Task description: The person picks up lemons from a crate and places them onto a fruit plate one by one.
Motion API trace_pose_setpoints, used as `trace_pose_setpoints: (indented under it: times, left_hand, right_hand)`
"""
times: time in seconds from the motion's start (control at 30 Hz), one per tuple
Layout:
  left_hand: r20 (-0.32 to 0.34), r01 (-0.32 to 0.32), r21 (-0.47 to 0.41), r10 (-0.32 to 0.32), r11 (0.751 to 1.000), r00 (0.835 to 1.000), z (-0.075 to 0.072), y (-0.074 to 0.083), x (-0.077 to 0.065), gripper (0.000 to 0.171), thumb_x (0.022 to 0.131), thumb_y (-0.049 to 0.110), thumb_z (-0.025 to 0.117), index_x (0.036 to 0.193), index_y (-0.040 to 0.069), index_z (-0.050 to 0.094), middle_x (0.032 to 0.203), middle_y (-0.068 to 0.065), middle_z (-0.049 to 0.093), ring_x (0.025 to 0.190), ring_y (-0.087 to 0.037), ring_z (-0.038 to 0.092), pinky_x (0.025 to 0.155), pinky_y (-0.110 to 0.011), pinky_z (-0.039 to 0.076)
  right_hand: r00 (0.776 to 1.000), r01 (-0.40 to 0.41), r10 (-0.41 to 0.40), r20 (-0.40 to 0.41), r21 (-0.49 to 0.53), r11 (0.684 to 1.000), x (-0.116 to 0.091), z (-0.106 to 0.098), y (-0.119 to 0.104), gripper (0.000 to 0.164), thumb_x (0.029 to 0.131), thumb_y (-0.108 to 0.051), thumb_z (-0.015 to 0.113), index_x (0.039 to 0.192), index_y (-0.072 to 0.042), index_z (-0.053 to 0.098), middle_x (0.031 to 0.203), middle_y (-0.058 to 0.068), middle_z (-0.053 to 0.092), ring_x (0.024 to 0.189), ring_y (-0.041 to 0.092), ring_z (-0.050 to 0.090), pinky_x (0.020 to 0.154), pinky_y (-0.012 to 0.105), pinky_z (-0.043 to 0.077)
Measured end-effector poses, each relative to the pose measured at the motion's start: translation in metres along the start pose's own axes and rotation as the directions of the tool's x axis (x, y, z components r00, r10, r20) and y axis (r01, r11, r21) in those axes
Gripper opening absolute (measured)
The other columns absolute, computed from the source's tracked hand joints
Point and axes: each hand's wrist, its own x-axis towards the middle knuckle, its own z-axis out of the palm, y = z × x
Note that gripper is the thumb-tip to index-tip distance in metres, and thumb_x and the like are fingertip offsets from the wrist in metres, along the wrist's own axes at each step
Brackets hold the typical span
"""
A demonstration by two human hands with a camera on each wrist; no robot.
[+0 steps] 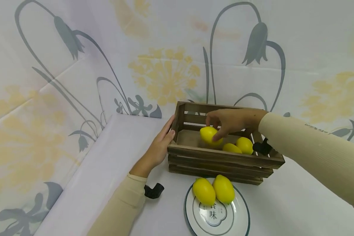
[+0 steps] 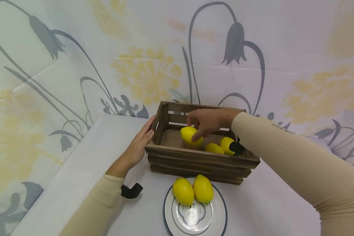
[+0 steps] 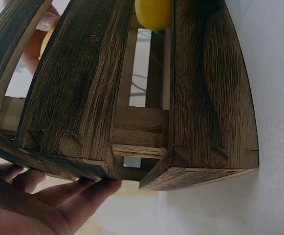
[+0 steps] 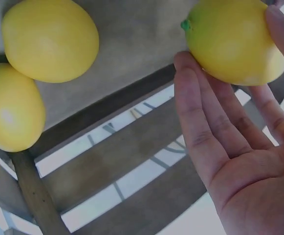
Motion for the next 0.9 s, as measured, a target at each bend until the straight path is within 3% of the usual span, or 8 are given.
trace_pose_setpoints:
  times: [0.17,0.4,0.63,0.9]
  left_hand:
    - [-0.002,-0.009,-0.003,0.009,1.000,1.000,-0.001,0.001,0.000,0.054,0.110,0.036,0.029,0.161,0.033,0.012,0.168,0.010,0.009,0.156,-0.018,0.005,0.126,-0.053,0.010]
    - [0.000,-0.014,-0.012,0.014,1.000,1.000,0.000,0.001,0.000,0.054,0.110,0.034,0.029,0.162,0.032,0.012,0.168,0.009,0.009,0.156,-0.018,0.004,0.126,-0.053,0.008]
    - [-0.001,-0.016,-0.018,0.016,1.000,1.000,0.000,-0.001,-0.001,0.054,0.110,0.035,0.029,0.162,0.032,0.012,0.168,0.010,0.010,0.156,-0.018,0.005,0.126,-0.053,0.008]
    - [-0.007,-0.011,-0.008,0.011,1.000,1.000,0.000,0.000,-0.002,0.054,0.110,0.036,0.028,0.162,0.033,0.012,0.168,0.010,0.010,0.156,-0.018,0.006,0.126,-0.053,0.009]
  right_hand:
    - [0.994,0.009,-0.015,-0.106,-0.059,0.998,-0.006,-0.002,-0.005,0.056,0.084,-0.033,0.082,0.130,-0.015,0.056,0.126,0.015,0.062,0.110,0.028,0.061,0.094,0.044,0.053]
    - [0.980,0.032,-0.054,-0.193,-0.116,0.993,-0.009,-0.002,-0.003,0.063,0.083,-0.033,0.082,0.137,-0.010,0.060,0.119,0.016,0.066,0.095,0.023,0.064,0.089,0.041,0.054]
    - [0.971,0.057,-0.072,-0.228,-0.072,0.996,-0.013,0.001,-0.005,0.061,0.083,-0.030,0.082,0.136,-0.009,0.060,0.120,0.015,0.065,0.102,0.028,0.071,0.093,0.044,0.057]
    - [0.952,0.091,-0.087,-0.293,0.000,0.996,-0.023,0.003,-0.009,0.058,0.085,-0.029,0.081,0.136,-0.013,0.060,0.124,0.010,0.066,0.113,0.030,0.067,0.098,0.047,0.054]
